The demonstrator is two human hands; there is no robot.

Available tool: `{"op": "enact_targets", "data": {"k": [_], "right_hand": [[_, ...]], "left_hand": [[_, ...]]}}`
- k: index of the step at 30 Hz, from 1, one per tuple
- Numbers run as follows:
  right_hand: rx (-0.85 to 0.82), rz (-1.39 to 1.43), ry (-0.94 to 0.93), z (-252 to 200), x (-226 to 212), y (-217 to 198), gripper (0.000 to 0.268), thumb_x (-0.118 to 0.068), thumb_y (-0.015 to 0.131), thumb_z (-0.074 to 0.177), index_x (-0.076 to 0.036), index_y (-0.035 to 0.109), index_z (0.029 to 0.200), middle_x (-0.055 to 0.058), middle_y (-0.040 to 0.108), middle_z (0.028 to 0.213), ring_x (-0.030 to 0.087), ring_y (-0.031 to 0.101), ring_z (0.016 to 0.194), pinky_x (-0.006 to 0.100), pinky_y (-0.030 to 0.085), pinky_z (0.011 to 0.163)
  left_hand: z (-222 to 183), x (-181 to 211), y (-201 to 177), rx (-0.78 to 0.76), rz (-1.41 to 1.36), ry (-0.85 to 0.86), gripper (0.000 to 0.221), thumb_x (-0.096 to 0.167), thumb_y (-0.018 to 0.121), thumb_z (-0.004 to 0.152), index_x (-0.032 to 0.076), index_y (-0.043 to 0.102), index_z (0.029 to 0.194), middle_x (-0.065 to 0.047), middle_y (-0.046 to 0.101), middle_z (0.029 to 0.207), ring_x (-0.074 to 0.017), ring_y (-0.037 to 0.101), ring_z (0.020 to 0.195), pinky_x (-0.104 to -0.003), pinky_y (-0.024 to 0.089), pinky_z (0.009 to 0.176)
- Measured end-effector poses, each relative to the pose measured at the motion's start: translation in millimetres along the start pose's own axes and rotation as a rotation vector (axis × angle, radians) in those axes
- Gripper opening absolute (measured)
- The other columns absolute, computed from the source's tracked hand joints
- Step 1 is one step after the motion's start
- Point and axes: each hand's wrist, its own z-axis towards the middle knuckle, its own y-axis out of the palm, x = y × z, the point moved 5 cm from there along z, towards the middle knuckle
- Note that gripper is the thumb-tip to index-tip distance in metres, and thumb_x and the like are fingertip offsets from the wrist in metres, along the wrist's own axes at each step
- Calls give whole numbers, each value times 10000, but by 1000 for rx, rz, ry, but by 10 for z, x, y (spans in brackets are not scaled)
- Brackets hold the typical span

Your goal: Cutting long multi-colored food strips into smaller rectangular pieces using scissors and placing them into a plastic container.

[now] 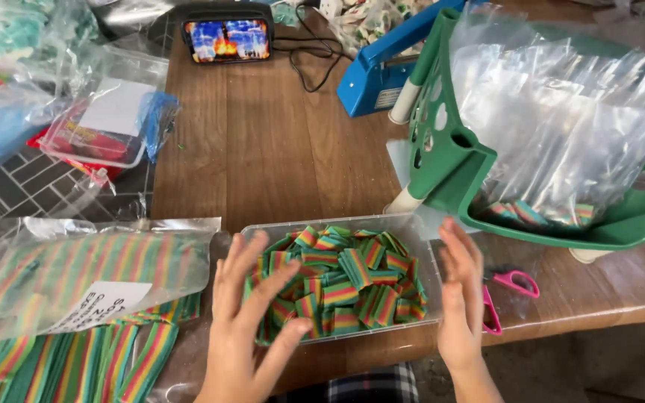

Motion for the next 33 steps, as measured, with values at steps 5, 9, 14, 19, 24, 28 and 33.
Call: {"op": "enact_targets", "data": {"k": [5,9,14,19,24,28,33], "right_hand": [[29,20,-121,-101,-65,-115,546,-356,462,1058,22,423,1450,215,403,1533,351,491,1442,468,421,1272],[53,-50,-159,-284,52,-234,444,-90,551,1005,42,436,1413,212,390,1457,374,482,1451,532,475,1275],[62,-101,-82,-424,60,-259,412,-41,561,996,55,451,1381,229,398,1418,381,559,1304,513,542,1180],[70,-92,-126,-464,77,-249,395,0,582,972,61,461,1343,226,373,1421,369,504,1387,515,550,1188],[118,-305,-157,-419,-22,-225,399,-48,623,995,90,511,1352,265,408,1410,389,482,1397,493,477,1244],[156,-301,-182,-475,-1,-214,391,-54,648,978,71,531,1330,250,397,1431,394,523,1367,497,486,1245],[179,-430,-230,-610,-262,-56,290,-136,690,931,16,651,1174,180,450,1392,325,559,1308,438,474,1168]], "left_hand": [[-270,150,-232,87,8,163,350,286,702,934,104,692,1233,-130,583,1409,-363,560,1362,-531,413,1191],[-705,-157,-810,156,148,-120,282,277,671,892,143,744,1130,-18,790,1139,-144,767,1068,-260,549,1008],[-1032,-681,-1597,182,560,-449,209,219,692,964,158,775,1146,-2,762,1161,-164,712,1127,-333,551,927],[-1247,-1001,-1558,76,806,-436,182,266,732,934,255,810,1098,2,766,1165,-280,714,1098,-441,591,880],[-1134,-984,-1104,21,603,-501,423,459,761,815,205,780,1152,9,703,1150,-238,654,1063,-428,510,938],[-1043,-944,-989,90,731,-416,425,511,767,810,233,791,1130,-3,659,1190,-310,625,1020,-481,499,922],[-961,-868,-961,160,578,-396,182,349,807,822,188,732,860,76,733,1003,-260,630,922,-402,475,870]]}}
